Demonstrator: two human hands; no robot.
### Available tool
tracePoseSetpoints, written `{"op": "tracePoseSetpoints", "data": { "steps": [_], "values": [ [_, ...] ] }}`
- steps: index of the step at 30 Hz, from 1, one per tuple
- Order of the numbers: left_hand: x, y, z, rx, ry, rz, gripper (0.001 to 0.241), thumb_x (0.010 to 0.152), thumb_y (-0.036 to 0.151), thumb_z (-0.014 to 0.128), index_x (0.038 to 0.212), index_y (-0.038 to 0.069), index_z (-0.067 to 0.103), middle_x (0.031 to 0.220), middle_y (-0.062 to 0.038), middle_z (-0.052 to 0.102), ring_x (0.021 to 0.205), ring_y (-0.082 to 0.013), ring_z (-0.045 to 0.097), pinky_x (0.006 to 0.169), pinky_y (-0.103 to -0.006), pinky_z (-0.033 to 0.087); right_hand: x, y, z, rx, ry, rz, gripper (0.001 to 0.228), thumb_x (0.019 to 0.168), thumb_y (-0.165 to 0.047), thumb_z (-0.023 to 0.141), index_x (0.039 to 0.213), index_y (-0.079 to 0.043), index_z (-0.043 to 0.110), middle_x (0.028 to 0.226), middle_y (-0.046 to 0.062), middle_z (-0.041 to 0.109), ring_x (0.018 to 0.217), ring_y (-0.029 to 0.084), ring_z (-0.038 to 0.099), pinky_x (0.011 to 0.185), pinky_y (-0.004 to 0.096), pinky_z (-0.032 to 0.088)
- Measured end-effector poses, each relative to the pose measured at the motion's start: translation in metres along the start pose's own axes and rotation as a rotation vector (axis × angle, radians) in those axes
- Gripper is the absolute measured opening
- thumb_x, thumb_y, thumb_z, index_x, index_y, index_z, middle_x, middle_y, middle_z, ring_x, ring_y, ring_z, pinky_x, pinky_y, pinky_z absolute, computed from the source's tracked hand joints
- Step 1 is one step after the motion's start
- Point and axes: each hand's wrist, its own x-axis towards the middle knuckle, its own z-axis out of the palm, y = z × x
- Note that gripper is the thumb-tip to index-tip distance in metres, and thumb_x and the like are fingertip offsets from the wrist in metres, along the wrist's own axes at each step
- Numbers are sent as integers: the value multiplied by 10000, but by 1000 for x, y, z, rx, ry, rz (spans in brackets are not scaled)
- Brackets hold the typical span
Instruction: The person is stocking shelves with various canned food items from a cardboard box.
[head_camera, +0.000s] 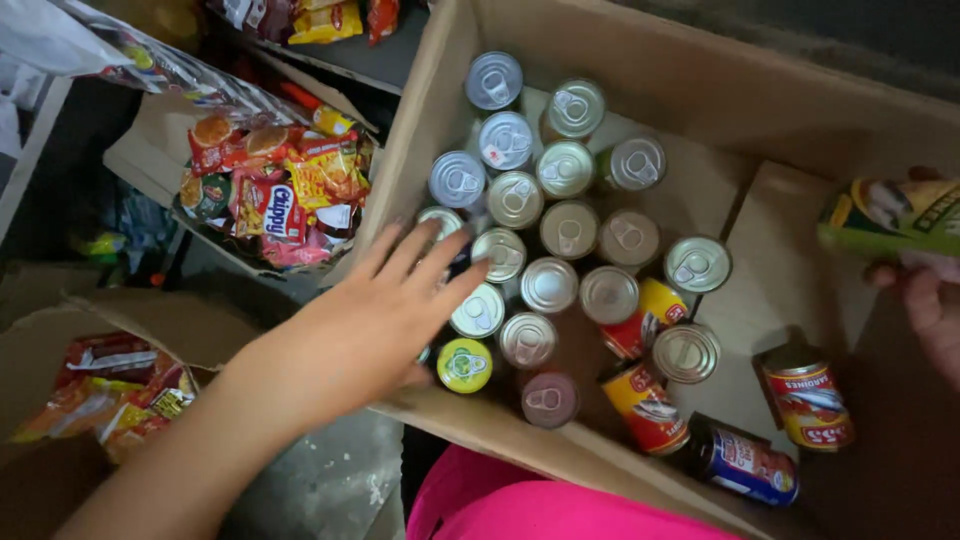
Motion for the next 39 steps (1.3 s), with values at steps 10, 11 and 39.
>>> {"op": "tracePoseSetpoints", "data": {
  "steps": [10,11,39],
  "values": [
    [8,12,-37,-116,-79,-67,820,600,220,857,1341,53,550,1377,-209,504,1287,-421,475,1051,-490,394,7,-147,43,787,-110,281,462,1021,-105,582,1426,100,497,1166,197,638,1025,251,645,818,311,558],
    [18,9,-48,-290,24,-60,789,619,254,867,1316,39,565,1298,-217,534,1225,-413,509,1005,-489,435,-1,-240,67,431,-6,216,487,1007,-191,601,1426,38,509,1203,172,676,1039,245,683,843,313,579],
    [270,17,24,-167,-40,188,444,822,242,770,1197,44,640,1312,-170,586,1232,-406,527,1007,-490,449,6,-350,38,337,370,305,372,1082,-283,609,1330,-7,579,1030,169,620,773,222,569,668,343,460]
  ]
}}
